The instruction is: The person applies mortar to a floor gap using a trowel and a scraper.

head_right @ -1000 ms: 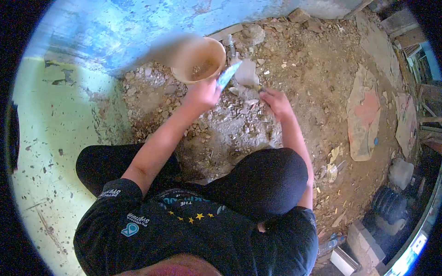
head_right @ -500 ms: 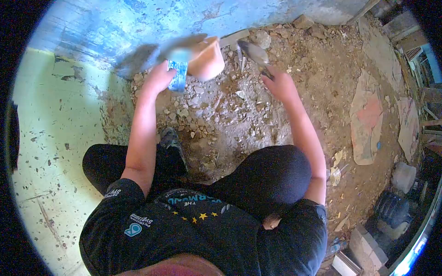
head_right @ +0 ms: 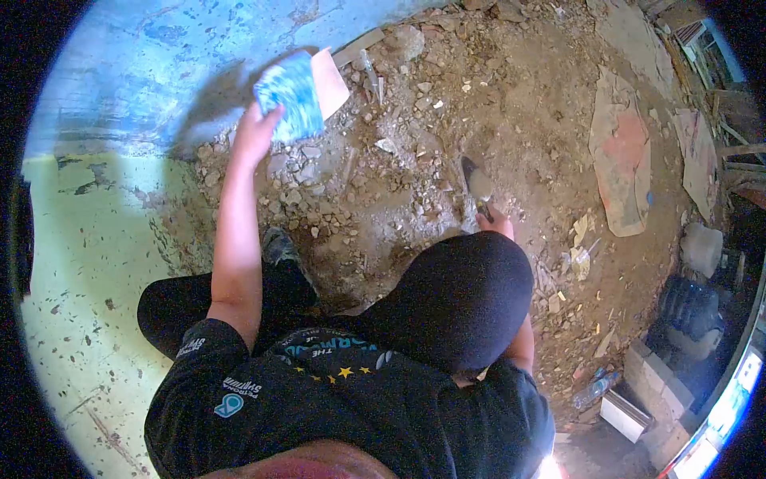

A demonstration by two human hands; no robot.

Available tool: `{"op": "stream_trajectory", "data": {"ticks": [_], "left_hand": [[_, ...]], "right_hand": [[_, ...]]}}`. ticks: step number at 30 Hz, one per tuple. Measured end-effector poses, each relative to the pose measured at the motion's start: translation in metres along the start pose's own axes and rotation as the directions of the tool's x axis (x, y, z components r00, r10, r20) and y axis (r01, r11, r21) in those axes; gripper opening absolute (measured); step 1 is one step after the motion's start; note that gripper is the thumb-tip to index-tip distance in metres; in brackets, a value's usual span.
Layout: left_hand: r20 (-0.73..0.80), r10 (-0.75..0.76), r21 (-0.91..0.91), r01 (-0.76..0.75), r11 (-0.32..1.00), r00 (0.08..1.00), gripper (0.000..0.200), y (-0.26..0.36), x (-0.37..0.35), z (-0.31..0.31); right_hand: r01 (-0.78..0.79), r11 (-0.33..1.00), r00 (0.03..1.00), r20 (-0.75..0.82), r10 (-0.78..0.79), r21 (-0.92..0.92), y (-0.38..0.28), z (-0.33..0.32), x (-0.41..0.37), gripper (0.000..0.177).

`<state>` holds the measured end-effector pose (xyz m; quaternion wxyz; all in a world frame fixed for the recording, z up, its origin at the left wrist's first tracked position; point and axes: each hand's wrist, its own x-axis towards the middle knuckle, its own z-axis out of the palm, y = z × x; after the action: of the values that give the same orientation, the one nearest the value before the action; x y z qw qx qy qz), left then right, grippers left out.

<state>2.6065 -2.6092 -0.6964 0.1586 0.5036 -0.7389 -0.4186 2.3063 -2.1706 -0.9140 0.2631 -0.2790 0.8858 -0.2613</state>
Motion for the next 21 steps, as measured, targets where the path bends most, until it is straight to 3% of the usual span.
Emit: {"op": "stream_trajectory", "data": {"ticks": [2,3,6,7,9,10,12,14,16,17,18,19,20,21], "left_hand": [[-0.358,0.111,0.007,-0.116,0.993,0.927,0.037,-0.016,0.02,-0.002],[-0.407,0.188,0.162,-0.132,0.978,0.894,0.037,-0.031,0.035,-0.002],[-0.388,0.351,0.487,-0.133,0.863,0.853,0.038,-0.044,0.06,0.004],[-0.39,0.351,0.489,-0.131,0.862,0.851,0.038,-0.041,0.064,0.004],[-0.242,0.55,0.542,-0.359,0.76,0.799,0.037,-0.03,0.071,0.004],[-0.245,0.55,0.542,-0.358,0.76,0.798,0.037,-0.018,0.07,0.003],[-0.355,0.375,0.482,-0.176,0.858,0.856,0.034,0.007,0.072,-0.002],[-0.396,0.384,0.453,-0.186,0.872,0.834,0.031,0.013,0.076,-0.004],[-0.05,0.207,0.703,-0.113,0.702,0.977,0.027,-0.009,0.09,0.001],[0.033,0.23,0.666,-0.193,0.721,0.973,0.025,-0.026,0.087,0.009],[0.04,0.179,0.694,-0.157,0.703,0.983,0.026,-0.05,0.099,0.02],[0.073,0.098,0.443,-0.12,0.888,0.993,0.03,-0.048,0.082,0.028],[0.233,0.14,0.518,-0.245,0.82,0.962,0.031,-0.059,0.073,0.04],[0.184,-0.051,0.184,0.016,0.983,0.982,0.031,-0.058,0.051,0.063]], "right_hand": [[-0.142,0.99,0.984,0.111,0.14,0.008,-0.01,0.0,-0.009,0.055],[-0.137,0.988,0.985,0.117,0.129,0.067,0.0,0.011,-0.007,0.056],[-0.016,1.0,0.993,0.113,0.018,-0.016,-0.014,0.017,-0.002,0.052],[-0.013,1.0,0.993,0.114,0.015,-0.014,-0.019,0.018,-0.001,0.052],[0.015,0.997,0.994,0.108,-0.023,0.071,-0.03,0.015,0.003,0.058],[0.018,0.997,0.994,0.108,-0.025,0.071,-0.036,0.012,0.004,0.058],[0.04,0.998,0.994,0.101,-0.044,0.038,-0.042,0.012,0.006,0.058],[0.062,0.995,0.994,0.09,-0.069,0.079,-0.043,0.014,0.008,0.058],[0.087,0.99,0.992,0.084,-0.096,0.112,-0.036,0.02,0.008,0.058],[0.091,0.993,0.993,0.069,-0.096,0.079,-0.033,0.025,0.006,0.057],[0.096,0.994,0.994,0.052,-0.098,0.048,-0.032,0.028,0.007,0.056],[0.1,0.994,0.993,0.051,-0.102,0.052,-0.034,0.028,0.006,0.056],[0.073,0.995,0.993,0.083,-0.078,0.068,-0.036,0.027,0.002,0.056],[0.044,0.996,0.992,0.117,-0.053,0.082,-0.038,0.028,-0.001,0.055]]}}
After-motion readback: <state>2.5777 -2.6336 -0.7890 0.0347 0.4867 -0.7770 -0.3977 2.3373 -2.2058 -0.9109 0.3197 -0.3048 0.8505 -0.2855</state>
